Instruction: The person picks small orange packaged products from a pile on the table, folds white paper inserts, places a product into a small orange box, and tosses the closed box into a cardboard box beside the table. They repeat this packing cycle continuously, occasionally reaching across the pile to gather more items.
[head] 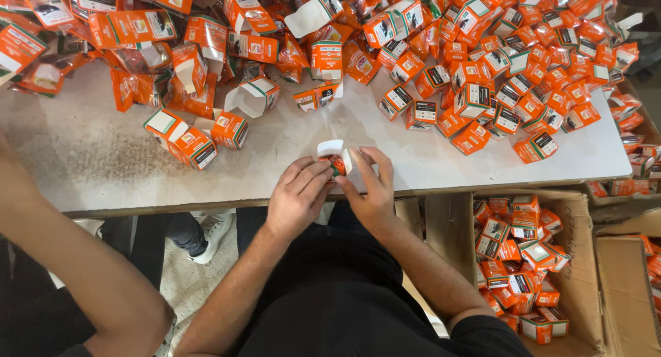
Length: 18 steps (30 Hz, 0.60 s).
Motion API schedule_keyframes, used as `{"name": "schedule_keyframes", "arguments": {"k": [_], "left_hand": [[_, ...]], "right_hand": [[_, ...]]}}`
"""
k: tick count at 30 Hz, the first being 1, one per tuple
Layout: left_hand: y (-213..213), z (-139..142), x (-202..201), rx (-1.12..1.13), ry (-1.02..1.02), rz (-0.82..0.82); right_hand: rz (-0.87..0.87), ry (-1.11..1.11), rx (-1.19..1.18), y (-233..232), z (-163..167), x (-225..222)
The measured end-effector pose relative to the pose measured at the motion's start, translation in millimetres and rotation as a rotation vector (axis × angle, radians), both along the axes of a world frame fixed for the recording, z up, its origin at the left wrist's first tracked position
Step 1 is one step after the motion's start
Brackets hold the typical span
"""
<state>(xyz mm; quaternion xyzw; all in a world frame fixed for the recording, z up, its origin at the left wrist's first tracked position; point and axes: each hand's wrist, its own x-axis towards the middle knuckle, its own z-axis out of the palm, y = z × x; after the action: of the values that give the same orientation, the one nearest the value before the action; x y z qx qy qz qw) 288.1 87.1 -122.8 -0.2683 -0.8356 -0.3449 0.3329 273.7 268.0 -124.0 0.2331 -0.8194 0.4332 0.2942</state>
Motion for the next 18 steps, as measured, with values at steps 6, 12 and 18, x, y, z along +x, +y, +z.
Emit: {"name": "schedule_keyframes", "arguments": {"k": [6, 12, 18], "left_hand": [[6, -5, 4, 0.177, -0.138, 0.006], [1, 0, -2, 0.085, -0.131, -0.070], [6, -12, -4, 0.196, -0.228, -0.011]], "right_hand": [[0.178, 0.027, 0.191, 12, -2, -6], [0.351, -0.706, -0.445, 11, -8, -21], [0.551, -0.260, 0.070, 30, 3, -29]]}}
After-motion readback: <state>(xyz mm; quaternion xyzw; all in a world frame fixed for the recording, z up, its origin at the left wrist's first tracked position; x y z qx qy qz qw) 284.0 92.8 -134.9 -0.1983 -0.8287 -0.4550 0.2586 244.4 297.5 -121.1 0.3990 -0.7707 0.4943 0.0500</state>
